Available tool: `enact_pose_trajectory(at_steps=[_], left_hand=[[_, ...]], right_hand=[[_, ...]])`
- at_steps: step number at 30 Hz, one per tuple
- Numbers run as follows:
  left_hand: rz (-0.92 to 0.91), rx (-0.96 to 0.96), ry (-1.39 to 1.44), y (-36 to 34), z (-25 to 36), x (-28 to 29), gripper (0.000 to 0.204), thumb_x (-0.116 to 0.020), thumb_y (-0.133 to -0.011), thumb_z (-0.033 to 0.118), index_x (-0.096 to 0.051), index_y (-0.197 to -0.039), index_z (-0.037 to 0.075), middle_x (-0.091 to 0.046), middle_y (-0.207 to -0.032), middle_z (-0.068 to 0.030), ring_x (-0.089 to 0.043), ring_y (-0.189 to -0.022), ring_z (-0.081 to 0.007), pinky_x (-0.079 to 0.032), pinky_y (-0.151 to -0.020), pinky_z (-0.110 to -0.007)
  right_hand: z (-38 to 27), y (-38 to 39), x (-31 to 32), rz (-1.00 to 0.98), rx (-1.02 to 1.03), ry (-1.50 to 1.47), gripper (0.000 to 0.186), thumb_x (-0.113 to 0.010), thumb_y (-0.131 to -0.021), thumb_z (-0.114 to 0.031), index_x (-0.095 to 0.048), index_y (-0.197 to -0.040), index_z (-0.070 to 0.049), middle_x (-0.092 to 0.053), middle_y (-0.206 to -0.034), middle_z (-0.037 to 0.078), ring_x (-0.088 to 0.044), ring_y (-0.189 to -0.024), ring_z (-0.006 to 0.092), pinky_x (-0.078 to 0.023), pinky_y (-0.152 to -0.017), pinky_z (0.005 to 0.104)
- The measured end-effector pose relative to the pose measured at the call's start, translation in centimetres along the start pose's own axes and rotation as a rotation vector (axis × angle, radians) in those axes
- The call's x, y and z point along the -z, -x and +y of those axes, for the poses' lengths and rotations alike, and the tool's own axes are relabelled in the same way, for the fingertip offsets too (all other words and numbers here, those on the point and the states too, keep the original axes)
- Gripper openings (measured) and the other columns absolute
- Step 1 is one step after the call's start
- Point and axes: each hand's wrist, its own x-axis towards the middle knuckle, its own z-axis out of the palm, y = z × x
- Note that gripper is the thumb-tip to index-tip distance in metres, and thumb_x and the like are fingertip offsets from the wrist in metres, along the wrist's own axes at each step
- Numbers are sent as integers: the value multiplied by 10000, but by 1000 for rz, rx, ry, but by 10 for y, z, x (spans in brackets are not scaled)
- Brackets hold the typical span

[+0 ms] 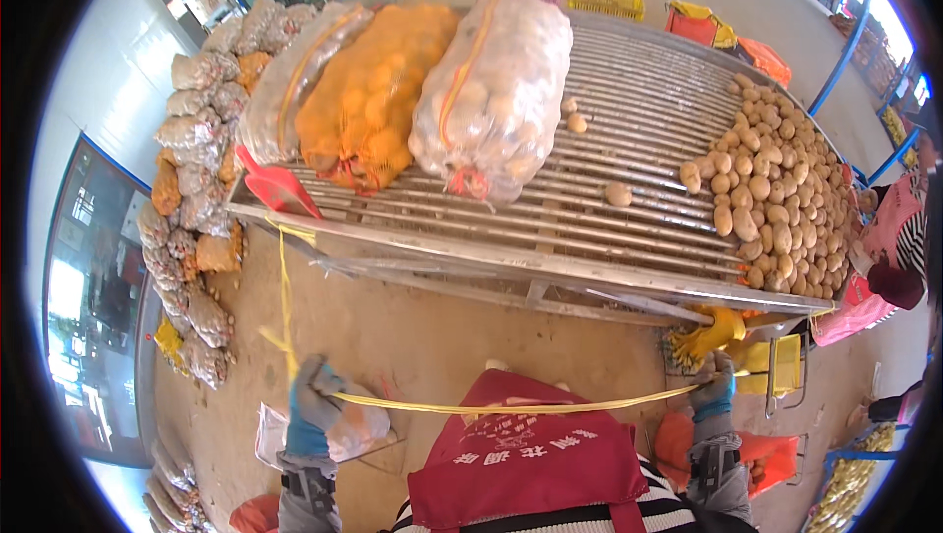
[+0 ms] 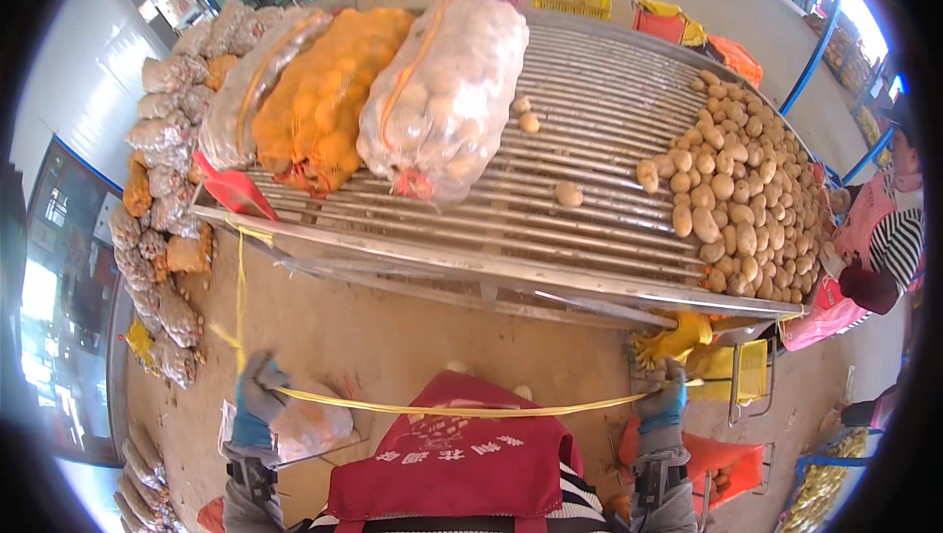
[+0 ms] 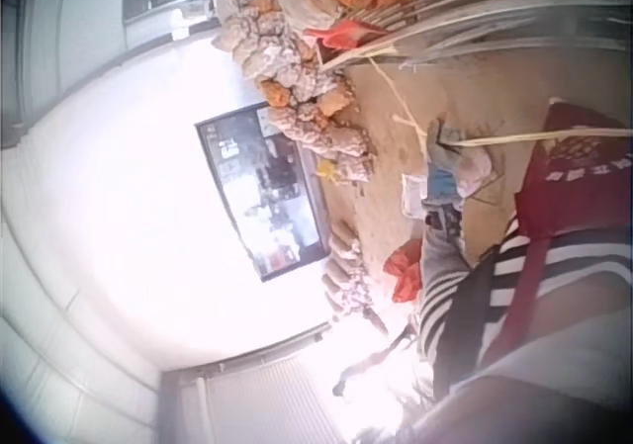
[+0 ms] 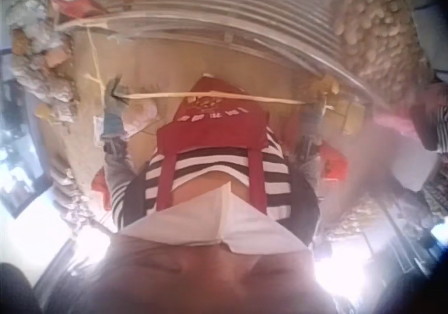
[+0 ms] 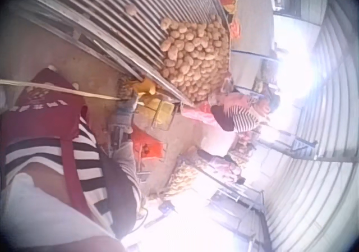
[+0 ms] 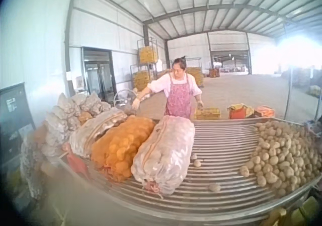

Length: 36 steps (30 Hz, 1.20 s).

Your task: Opening mesh and plastic bags of potatoes with a utility knife and emptying them onto a metal sorting table.

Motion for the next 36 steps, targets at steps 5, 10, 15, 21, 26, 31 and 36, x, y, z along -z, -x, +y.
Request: enact_pose_trajectory(at_steps=[5,10,15,21,26,31,36], left_hand=[[561,229,-576,-41,-18,12,271,-655,-827,224,-542,-1031,86,-522,-640,-7,-510,-531,-203,-434,-526,-296],[487,-879,-1018,-181,-3,34,774,-689,-758,-2,-261,-1399,55,-407,-1281,-126,-457,-1113,-228,-488,-826,-371],[-187,-1046,-1272,-269,-30,-136,773,-673,-768,-21,-225,-1398,3,-352,-1352,-154,-393,-1205,-238,-302,-1053,-369],[-554,-1104,-1684,-377,-56,-258,562,-675,-769,191,-465,-1272,55,-475,-1201,-181,-452,-1108,-363,-341,-989,-458],[-913,-1220,-1798,-455,-94,-296,510,-663,-770,324,-532,-1206,94,-517,-1103,-167,-463,-1058,-359,-360,-936,-470],[-904,-995,-1830,-489,-65,-298,396,-656,-761,346,-575,-1076,121,-529,-1027,-126,-489,-1004,-343,-382,-895,-449],[-946,-802,-1792,-521,-81,-325,359,-650,-763,324,-576,-1050,122,-531,-972,-112,-500,-926,-324,-404,-841,-436]], right_hand=[[-46,4,-84,-181,591,414,258,-546,-918,-274,-598,-1092,-90,-481,-677,-32,-431,-528,71,-382,-472,199],[-90,31,-214,-513,1004,444,549,-507,-941,-278,-328,-1423,-85,-355,-659,-54,-327,-542,40,-267,-471,173],[-108,102,-427,-556,1473,613,422,-367,-1004,-240,-361,-1390,-70,-441,-704,-58,-339,-537,8,-227,-442,133],[-48,55,-633,-615,1265,1080,216,-514,-898,-244,-604,-1030,-98,-504,-742,-73,-391,-566,19,-323,-478,167],[48,-136,-696,-386,1045,1563,399,-590,-796,-452,-672,-912,-80,-627,-693,71,-585,-640,171,-478,-629,346],[200,-197,-725,-555,595,1645,531,-510,-867,-544,-599,-868,-21,-594,-701,70,-564,-609,174,-447,-594,323],[159,-329,-725,-613,738,1873,409,-472,-913,-437,-624,-990,-65,-551,-654,37,-553,-578,188,-460,-610,331]])
